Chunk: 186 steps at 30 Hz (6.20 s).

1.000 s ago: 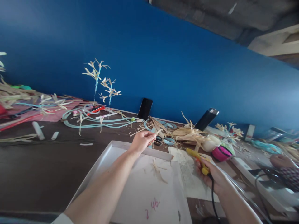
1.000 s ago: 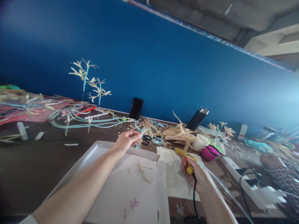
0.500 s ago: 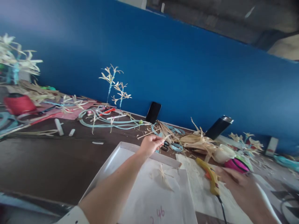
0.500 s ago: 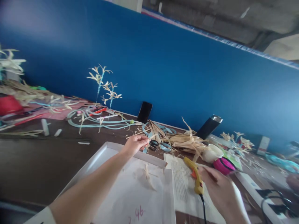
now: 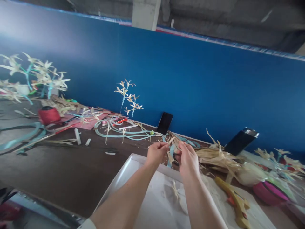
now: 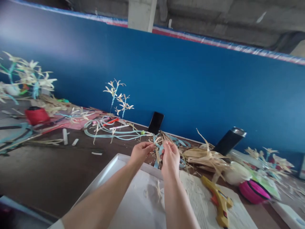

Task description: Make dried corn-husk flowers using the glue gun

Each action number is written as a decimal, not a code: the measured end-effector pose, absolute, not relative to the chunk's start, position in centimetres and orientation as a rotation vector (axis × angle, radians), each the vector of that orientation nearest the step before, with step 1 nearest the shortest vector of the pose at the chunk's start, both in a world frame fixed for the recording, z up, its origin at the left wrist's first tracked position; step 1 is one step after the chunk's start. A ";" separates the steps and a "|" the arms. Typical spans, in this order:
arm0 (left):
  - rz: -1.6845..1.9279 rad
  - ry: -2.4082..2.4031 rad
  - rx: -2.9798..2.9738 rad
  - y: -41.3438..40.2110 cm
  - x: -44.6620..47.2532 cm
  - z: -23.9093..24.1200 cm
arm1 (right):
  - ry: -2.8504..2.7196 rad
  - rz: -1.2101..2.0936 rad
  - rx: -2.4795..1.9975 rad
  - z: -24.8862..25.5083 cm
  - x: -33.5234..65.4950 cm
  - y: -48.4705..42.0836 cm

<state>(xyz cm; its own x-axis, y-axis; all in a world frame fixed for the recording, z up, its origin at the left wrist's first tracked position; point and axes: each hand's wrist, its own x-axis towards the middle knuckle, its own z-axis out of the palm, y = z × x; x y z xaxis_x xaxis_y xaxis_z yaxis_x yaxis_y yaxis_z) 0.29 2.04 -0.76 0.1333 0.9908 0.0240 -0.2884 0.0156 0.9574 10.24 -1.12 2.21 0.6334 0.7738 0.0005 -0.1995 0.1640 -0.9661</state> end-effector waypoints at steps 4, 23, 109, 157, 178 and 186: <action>1.253 0.921 1.104 2.0 0.2 -0.6 | -0.680 0.693 -1.288 0.0 10.6 -1.5; 1.110 0.834 1.261 1.2 0.1 -0.5 | -0.721 0.916 -1.009 0.4 11.1 -1.9; 1.238 0.886 1.130 2.0 0.1 -0.6 | -0.835 0.762 -1.095 4.7 10.8 -4.1; 1.124 0.729 1.256 0.6 0.1 0.2 | -0.936 0.892 -1.521 0.2 12.9 -8.8; 1.112 0.693 1.417 0.4 0.1 0.1 | -1.157 0.653 -1.727 2.1 12.7 -7.7; 1.155 0.793 1.498 0.2 -0.2 0.5 | -1.329 0.408 -1.788 1.7 12.8 -7.7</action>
<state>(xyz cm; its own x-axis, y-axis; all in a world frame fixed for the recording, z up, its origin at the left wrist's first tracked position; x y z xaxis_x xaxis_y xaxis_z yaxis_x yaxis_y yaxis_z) -0.18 0.21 0.54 0.3180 0.9123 0.2579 -0.0867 -0.2429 0.9662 12.82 -7.73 1.73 0.3822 0.8980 0.2179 0.6208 -0.0749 -0.7804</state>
